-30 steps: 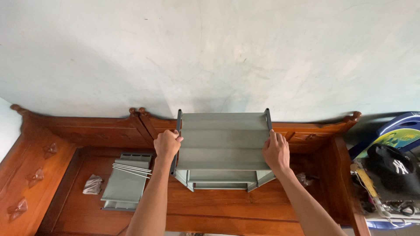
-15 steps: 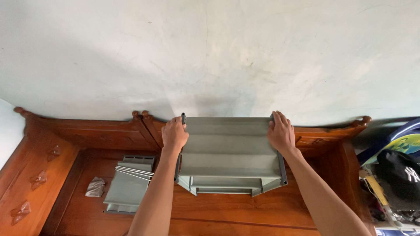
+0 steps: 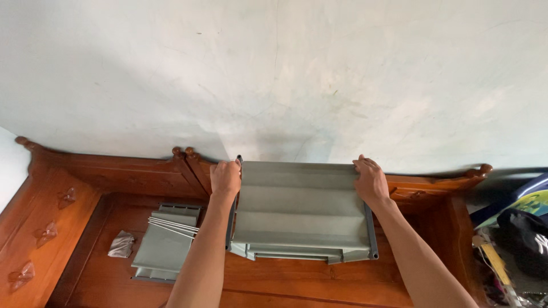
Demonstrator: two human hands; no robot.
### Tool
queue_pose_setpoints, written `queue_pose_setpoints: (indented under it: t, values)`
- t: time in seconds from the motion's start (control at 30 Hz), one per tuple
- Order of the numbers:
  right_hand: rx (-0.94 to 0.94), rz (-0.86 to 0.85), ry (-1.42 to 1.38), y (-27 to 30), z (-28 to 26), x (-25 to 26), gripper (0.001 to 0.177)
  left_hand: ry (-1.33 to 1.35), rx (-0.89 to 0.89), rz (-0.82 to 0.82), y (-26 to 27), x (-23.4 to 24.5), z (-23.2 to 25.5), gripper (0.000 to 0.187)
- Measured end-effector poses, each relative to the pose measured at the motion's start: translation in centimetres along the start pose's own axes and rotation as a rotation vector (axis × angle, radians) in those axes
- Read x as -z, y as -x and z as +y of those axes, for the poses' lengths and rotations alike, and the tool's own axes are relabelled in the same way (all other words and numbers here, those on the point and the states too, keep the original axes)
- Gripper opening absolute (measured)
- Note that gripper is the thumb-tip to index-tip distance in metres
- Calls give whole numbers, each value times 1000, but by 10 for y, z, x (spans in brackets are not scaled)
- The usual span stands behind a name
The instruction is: The person assembles a multi-tier fabric shoe rack by inserting metal poles into the base, attaching fabric side panels, and placing the top shelf. The person handles metal poles, fabric panels, and shelf units by hand.
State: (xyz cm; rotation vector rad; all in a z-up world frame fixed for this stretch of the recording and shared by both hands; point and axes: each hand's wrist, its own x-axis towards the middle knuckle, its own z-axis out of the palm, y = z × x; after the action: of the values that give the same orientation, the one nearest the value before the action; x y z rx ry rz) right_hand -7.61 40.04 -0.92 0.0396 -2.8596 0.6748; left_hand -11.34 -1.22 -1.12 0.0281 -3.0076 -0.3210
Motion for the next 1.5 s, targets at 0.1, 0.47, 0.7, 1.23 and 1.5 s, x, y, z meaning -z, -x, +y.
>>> queue_pose_setpoints:
  t: [0.1, 0.47, 0.7, 1.23, 1.5]
  values:
    - [-86, -26, -18, 0, 0, 6, 44, 19, 18, 12, -2, 2, 5, 48]
    - [-117, -43, -40, -2, 3, 5, 42, -47, 10, -6, -7, -1, 6, 47]
    - [-162, -101, -19, 3, 5, 17, 38, -35, 21, -150, -6, -4, 4, 33]
    - [389, 186, -403, 21, -278, -43, 22, 405, 265, -220, 120, 87, -162, 33]
    - [444, -184, -551, 80, -407, -120, 23, 549, 402, -168, 212, 99, -281, 27]
